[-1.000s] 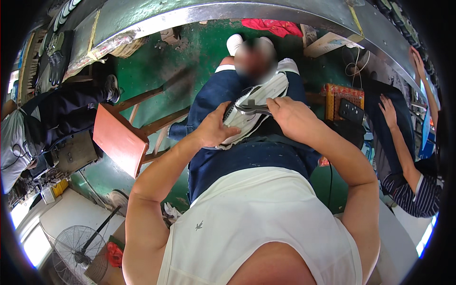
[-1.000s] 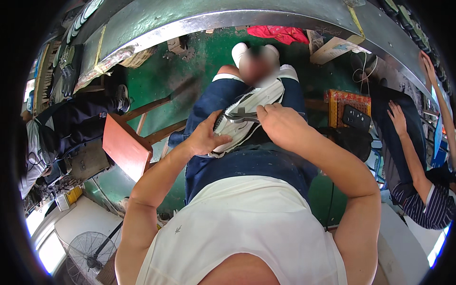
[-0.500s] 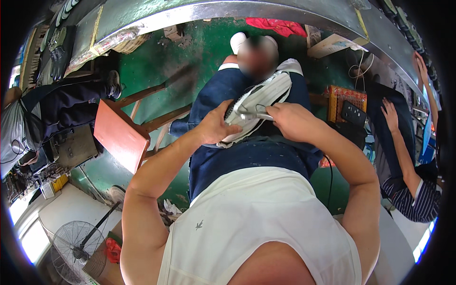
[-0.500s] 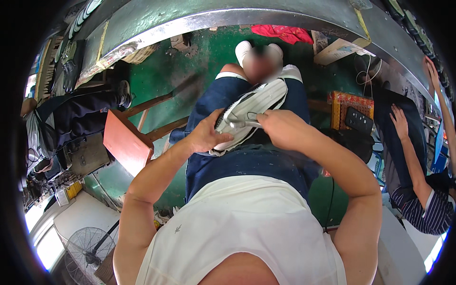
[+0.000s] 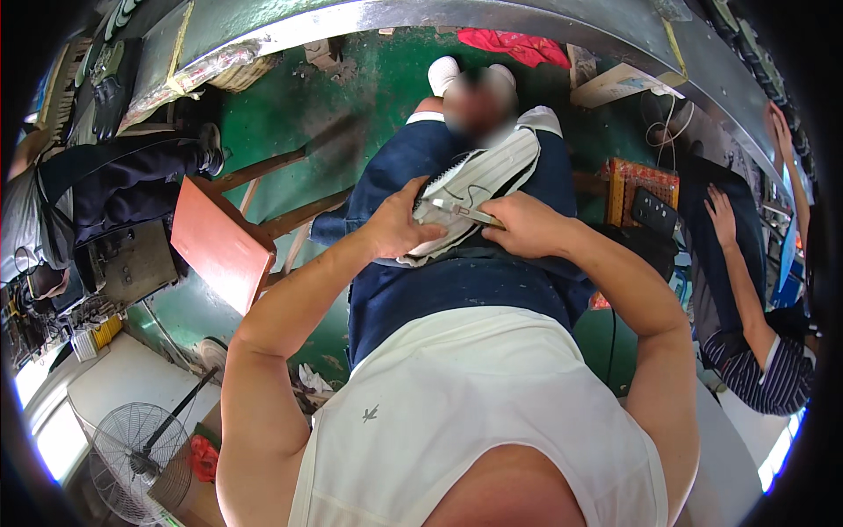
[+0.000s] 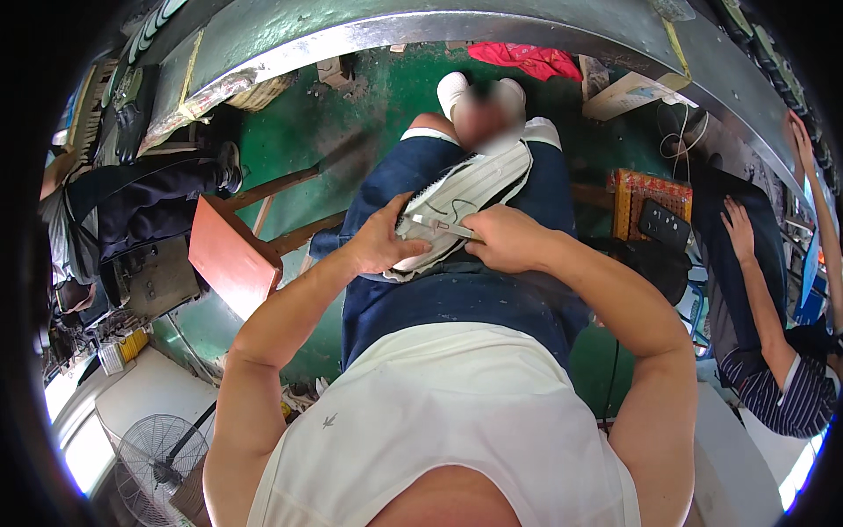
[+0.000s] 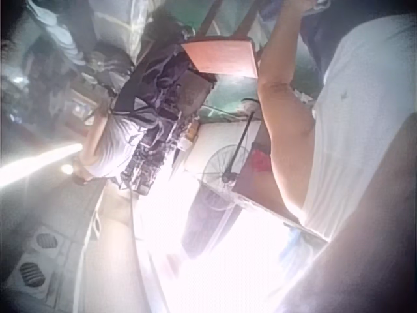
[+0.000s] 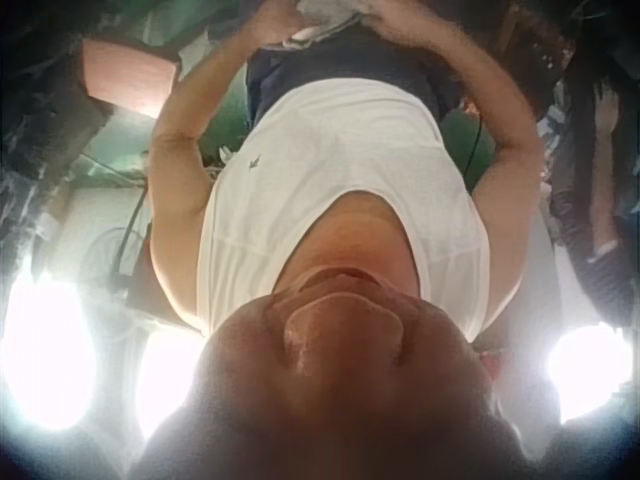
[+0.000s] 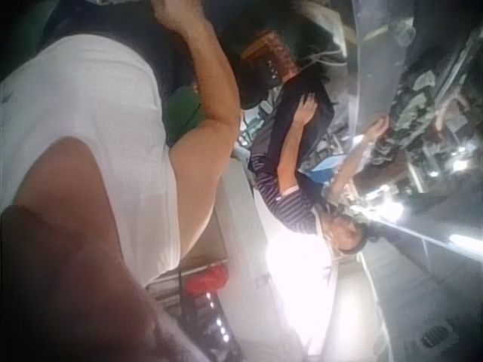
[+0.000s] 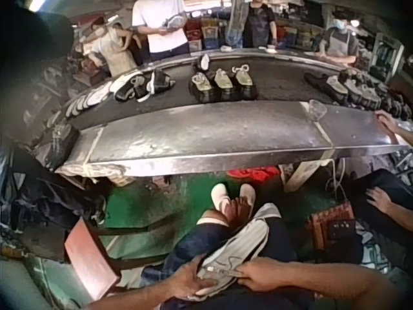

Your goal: The recorder is using pliers to pull and adjust the upper fabric and inner lining around the sole of various shoes on a production line.

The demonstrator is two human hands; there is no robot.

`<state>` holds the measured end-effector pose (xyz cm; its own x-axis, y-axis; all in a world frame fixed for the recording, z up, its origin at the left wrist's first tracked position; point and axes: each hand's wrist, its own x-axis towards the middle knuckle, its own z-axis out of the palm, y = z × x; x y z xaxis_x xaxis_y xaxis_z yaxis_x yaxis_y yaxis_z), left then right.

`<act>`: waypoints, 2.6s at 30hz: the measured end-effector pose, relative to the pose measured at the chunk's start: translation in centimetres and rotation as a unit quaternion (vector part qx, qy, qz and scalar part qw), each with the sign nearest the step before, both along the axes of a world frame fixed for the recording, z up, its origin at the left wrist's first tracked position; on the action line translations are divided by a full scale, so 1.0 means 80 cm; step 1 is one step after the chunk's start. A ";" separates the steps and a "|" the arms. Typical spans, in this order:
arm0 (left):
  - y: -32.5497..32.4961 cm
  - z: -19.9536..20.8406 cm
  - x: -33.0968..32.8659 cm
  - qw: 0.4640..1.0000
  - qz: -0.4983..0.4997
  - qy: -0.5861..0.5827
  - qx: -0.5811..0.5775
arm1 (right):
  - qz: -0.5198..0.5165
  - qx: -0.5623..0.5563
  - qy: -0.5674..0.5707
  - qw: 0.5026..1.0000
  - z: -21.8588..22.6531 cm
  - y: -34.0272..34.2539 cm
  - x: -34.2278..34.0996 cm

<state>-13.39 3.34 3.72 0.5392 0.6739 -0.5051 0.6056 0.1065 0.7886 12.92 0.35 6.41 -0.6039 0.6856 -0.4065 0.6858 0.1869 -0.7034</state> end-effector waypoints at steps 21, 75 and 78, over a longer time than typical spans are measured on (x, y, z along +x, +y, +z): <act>0.070 0.116 0.034 0.924 0.193 -0.311 0.114 | -0.227 -0.266 0.236 0.907 0.088 -0.052 0.057; 0.138 -0.074 0.213 0.960 0.141 -0.188 -0.152 | 0.136 0.249 -0.505 0.815 0.056 0.069 0.143; 0.143 -0.085 0.216 0.955 0.136 -0.205 -0.164 | 0.122 0.195 -0.443 0.867 0.058 0.089 0.156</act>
<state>3.92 14.75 -3.10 0.5648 0.6584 -0.4975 0.1681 0.4984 0.8505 25.41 7.47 11.03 -0.3205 0.7704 -0.5512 0.8306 0.5083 0.2274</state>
